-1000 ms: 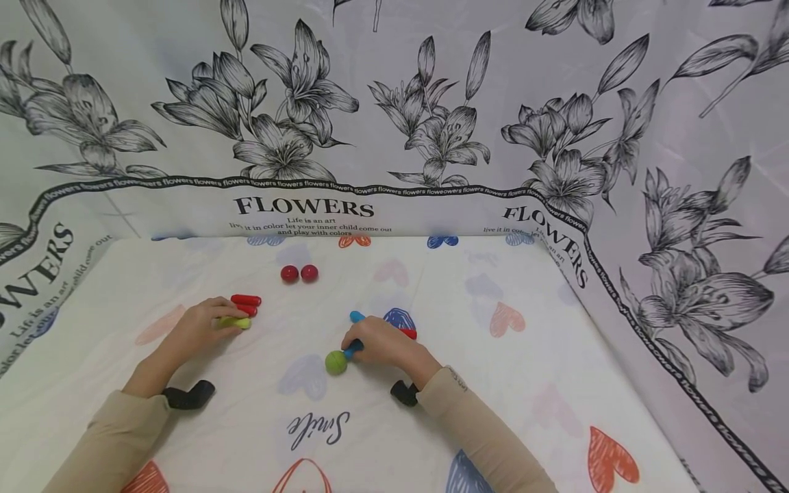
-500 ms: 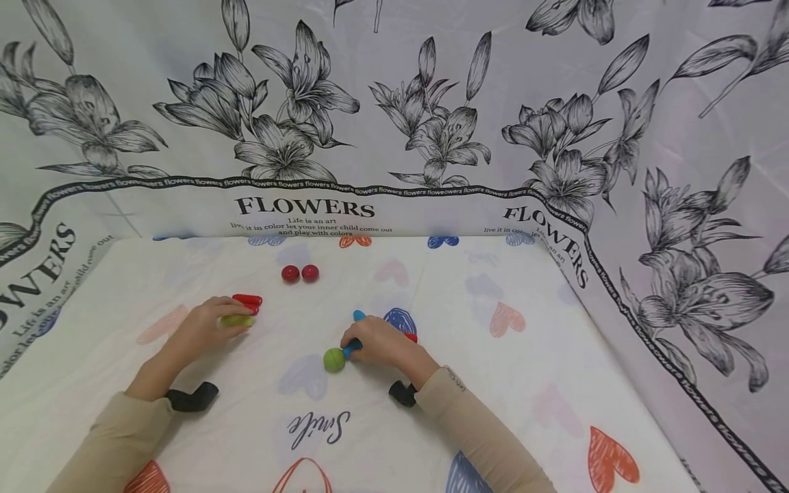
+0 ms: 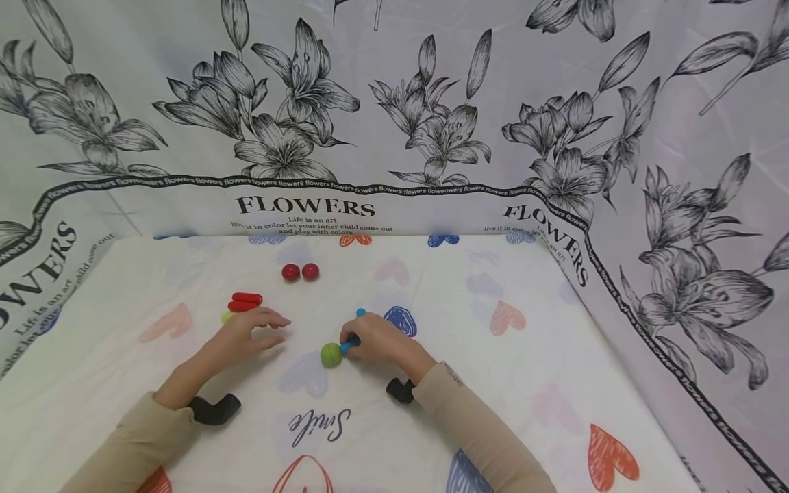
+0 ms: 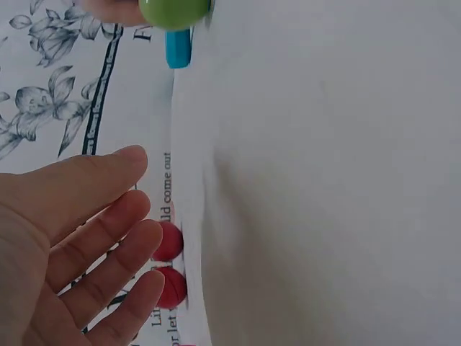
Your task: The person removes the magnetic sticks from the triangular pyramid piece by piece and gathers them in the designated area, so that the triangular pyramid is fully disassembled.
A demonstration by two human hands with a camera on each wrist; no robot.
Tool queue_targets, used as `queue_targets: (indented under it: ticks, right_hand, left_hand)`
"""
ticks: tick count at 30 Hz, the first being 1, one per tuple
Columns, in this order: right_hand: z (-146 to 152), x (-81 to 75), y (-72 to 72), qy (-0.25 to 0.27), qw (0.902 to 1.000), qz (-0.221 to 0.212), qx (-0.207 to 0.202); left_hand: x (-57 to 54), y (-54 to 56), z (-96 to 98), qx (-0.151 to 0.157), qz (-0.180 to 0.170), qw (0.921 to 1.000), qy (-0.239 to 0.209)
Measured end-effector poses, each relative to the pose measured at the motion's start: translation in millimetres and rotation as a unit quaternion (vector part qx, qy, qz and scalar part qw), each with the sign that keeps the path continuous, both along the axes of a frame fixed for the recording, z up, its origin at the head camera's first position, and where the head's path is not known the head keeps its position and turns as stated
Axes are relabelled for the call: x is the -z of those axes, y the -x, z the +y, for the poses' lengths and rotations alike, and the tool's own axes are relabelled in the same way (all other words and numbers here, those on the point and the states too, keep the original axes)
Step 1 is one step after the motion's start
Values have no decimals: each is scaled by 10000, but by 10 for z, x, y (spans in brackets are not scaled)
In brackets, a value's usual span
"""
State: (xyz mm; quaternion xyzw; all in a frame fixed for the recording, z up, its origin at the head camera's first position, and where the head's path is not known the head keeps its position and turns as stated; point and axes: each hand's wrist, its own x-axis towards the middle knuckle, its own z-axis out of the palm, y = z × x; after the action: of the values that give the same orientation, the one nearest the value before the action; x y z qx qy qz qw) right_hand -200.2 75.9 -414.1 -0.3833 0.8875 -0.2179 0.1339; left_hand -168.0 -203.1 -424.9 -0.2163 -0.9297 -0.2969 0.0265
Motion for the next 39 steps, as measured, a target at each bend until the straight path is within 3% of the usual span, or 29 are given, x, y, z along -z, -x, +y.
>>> queue_targets:
  ticks: [10,15,20,29,39]
  right_hand:
    - [-8,-13,9,114,9997,-210,37]
    - [-13,1,8,152,9996,-235,31]
    - [-19,28,18,298,9994,-173,-86]
    - [-30,12,-11,275,9994,-185,68]
    - [-41,35,3,273,9994,-177,134]
  left_hand:
    - [36,-24,263,667,-209,9969,-348]
    - [58,-31,375,889,-607,9930,-485]
    - [90,-39,488,940,-897,9896,-613]
    - [173,-28,613,894,-818,9912,-530]
    - [171,-33,642,761,-836,9923,-501]
